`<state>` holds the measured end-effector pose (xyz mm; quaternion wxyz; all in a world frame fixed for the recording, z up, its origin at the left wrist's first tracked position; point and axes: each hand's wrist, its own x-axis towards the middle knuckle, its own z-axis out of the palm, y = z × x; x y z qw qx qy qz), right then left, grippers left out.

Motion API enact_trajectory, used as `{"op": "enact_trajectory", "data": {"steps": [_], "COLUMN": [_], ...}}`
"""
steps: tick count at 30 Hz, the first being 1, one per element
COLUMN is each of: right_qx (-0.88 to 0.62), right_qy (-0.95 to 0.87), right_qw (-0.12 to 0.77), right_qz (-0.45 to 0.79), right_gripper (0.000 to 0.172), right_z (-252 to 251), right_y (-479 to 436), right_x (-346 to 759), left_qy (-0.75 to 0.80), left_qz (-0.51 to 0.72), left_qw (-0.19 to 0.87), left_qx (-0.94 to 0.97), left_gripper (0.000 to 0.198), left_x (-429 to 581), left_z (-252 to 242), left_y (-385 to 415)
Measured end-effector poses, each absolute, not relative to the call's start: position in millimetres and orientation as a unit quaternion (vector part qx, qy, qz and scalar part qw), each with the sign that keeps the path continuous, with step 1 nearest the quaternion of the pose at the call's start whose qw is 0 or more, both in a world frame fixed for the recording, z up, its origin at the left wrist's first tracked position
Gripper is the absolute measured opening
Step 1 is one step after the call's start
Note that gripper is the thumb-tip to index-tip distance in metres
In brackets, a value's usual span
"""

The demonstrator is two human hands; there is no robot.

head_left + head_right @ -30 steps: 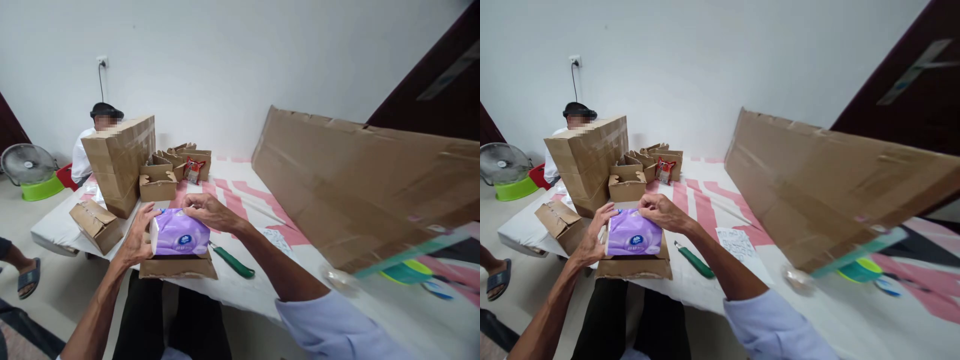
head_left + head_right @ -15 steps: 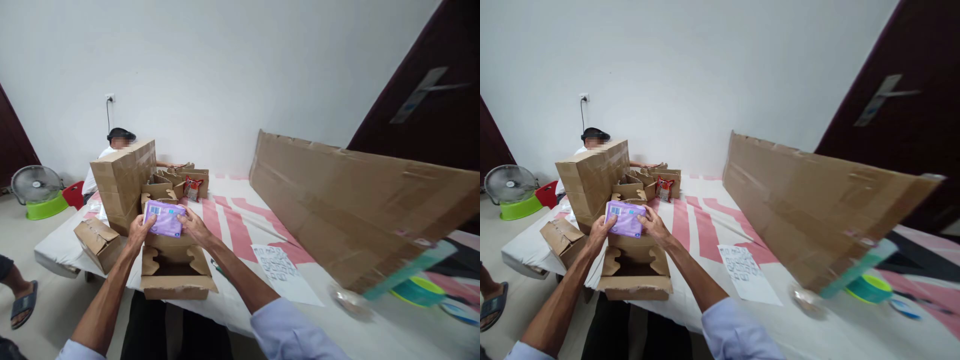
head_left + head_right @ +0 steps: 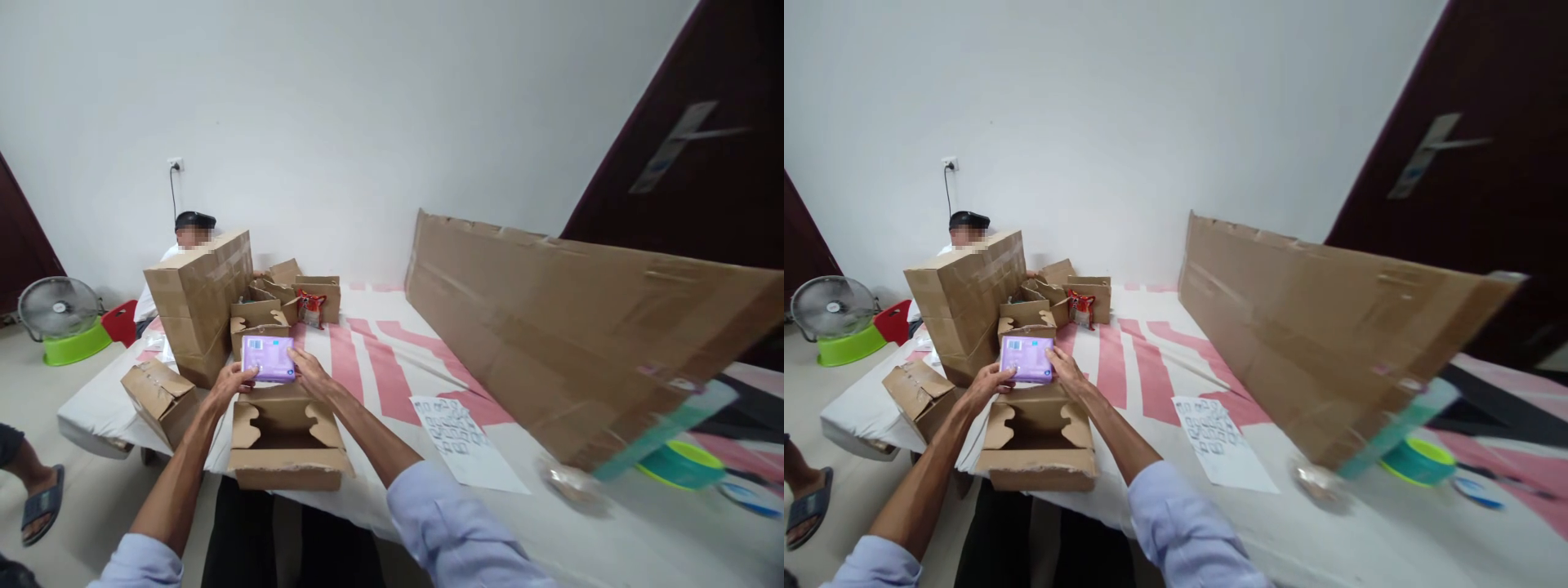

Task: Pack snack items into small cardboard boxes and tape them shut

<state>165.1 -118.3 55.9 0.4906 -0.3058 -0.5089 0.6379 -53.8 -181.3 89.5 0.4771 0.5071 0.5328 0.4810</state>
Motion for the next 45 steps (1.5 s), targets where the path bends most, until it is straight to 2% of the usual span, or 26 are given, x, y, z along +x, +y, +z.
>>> {"op": "enact_trajectory", "data": {"steps": [4, 8, 12, 15, 20, 31, 38, 45], "right_qx": [-0.31, -0.315, -0.313, -0.304, -0.252, -0.214, -0.207, -0.224], "right_qy": [-0.502, -0.5, -0.503, -0.509, -0.548, -0.598, -0.598, -0.607], "right_qw": [0.499, 0.516, 0.552, 0.576, 0.63, 0.665, 0.673, 0.657], "right_qz": [0.634, 0.62, 0.586, 0.563, 0.489, 0.395, 0.382, 0.386], "right_gripper": [0.047, 0.058, 0.073, 0.077, 0.078, 0.073, 0.068, 0.074], "right_z": [47, 49, 68, 91, 136, 203, 215, 192], "right_y": [-124, -117, -107, -107, -125, -161, -174, -159], "right_x": [165, 161, 157, 159, 168, 188, 194, 196], "left_qy": [0.537, 0.531, 0.508, 0.481, 0.432, 0.354, 0.322, 0.319], "left_qz": [0.484, 0.499, 0.53, 0.555, 0.593, 0.639, 0.638, 0.619], "left_qw": [0.483, 0.473, 0.45, 0.43, 0.4, 0.35, 0.341, 0.352], "left_qx": [0.495, 0.495, 0.509, 0.525, 0.549, 0.587, 0.611, 0.625], "left_gripper": [0.068, 0.07, 0.071, 0.072, 0.072, 0.07, 0.069, 0.062], "left_x": [-53, -52, -50, -46, -36, -17, -12, -25], "left_z": [81, 88, 110, 132, 167, 223, 234, 208], "left_y": [-179, -179, -182, -187, -195, -215, -225, -205]}}
